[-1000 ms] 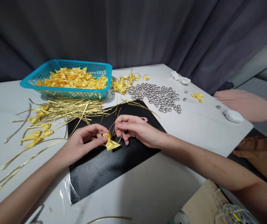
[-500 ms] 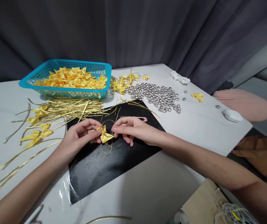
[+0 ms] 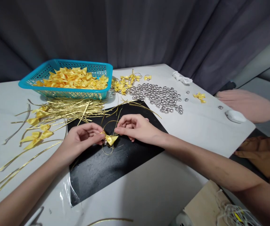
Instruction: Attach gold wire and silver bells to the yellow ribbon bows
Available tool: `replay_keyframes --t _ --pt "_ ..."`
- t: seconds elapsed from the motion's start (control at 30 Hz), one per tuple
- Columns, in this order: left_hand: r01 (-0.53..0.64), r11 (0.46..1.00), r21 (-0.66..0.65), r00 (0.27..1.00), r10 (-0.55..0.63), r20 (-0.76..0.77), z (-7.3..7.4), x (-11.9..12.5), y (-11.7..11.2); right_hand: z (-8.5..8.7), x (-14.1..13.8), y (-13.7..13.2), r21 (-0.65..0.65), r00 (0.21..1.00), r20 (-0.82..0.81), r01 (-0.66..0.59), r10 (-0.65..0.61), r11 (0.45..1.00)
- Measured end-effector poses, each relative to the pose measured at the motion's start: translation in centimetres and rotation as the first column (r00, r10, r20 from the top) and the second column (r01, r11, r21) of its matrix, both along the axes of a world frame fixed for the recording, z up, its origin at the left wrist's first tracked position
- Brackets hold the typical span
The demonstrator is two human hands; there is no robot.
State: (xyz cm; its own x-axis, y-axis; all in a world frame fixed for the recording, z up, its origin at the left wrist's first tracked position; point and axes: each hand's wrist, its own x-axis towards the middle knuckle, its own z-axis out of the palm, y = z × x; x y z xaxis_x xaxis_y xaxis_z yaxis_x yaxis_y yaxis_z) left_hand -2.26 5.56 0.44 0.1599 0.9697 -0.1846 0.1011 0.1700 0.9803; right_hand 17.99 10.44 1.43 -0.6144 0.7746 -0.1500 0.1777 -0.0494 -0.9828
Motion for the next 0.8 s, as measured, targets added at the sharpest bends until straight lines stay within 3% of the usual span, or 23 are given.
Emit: replay_keyframes --t 0.07,0.17,0.23,0.3,0.37,0.43,0.5,0.6,0.63,0.7,0.8 --pt "-0.004 1.0 0.004 1.0 0.004 -0.015 0.1 0.1 0.0 0.1 0.2 0.0 0.21 0.998 0.055 0.01 -0.022 0.978" --pt "-0.003 1.0 -0.003 0.999 0.003 -0.047 0.2 0.1 0.0 0.3 0.5 -0.3 0.542 0.986 0.151 -0.02 -0.075 0.84" --pt "-0.001 1.0 -0.006 0.998 0.001 -0.063 0.2 0.1 -0.1 0.4 0.6 -0.4 0.631 0.978 0.182 -0.039 -0.1 0.774" --pt "0.018 1.0 -0.007 0.997 -0.019 -0.075 0.2 0.1 -0.1 0.3 0.4 -0.6 0.57 0.982 0.166 -0.017 -0.095 0.821" --pt "0.051 0.999 -0.012 0.995 -0.051 -0.086 0.3 0.1 -0.2 0.2 0.3 -0.7 0.393 0.991 0.124 -0.005 -0.048 0.919" --pt "0.075 0.997 -0.017 0.992 -0.077 -0.099 0.4 0.1 -0.3 0.0 0.1 -0.8 0.276 0.996 0.087 -0.006 -0.019 0.961" --pt "0.084 0.996 -0.019 0.991 -0.085 -0.106 0.5 0.2 -0.2 -0.2 0.1 -0.9 0.356 0.996 0.084 0.01 -0.042 0.934" --pt "0.092 0.995 -0.022 0.989 -0.094 -0.111 0.5 0.3 -0.1 -0.3 0.2 -1.1 0.585 0.989 0.124 -0.004 -0.084 0.811" --pt "0.1 0.995 -0.023 0.988 -0.102 -0.112 0.5 0.4 -0.1 -0.3 0.2 -1.1 0.601 0.987 0.14 -0.023 -0.076 0.799" --pt "0.124 0.992 -0.023 0.985 -0.125 -0.117 0.5 0.3 -0.1 -0.1 0.2 -1.1 0.518 0.988 0.151 -0.056 -0.026 0.854" --pt "0.17 0.985 -0.018 0.976 -0.171 -0.136 0.5 0.3 -0.1 0.3 -0.1 -0.9 0.26 0.994 0.074 -0.101 0.084 0.96"
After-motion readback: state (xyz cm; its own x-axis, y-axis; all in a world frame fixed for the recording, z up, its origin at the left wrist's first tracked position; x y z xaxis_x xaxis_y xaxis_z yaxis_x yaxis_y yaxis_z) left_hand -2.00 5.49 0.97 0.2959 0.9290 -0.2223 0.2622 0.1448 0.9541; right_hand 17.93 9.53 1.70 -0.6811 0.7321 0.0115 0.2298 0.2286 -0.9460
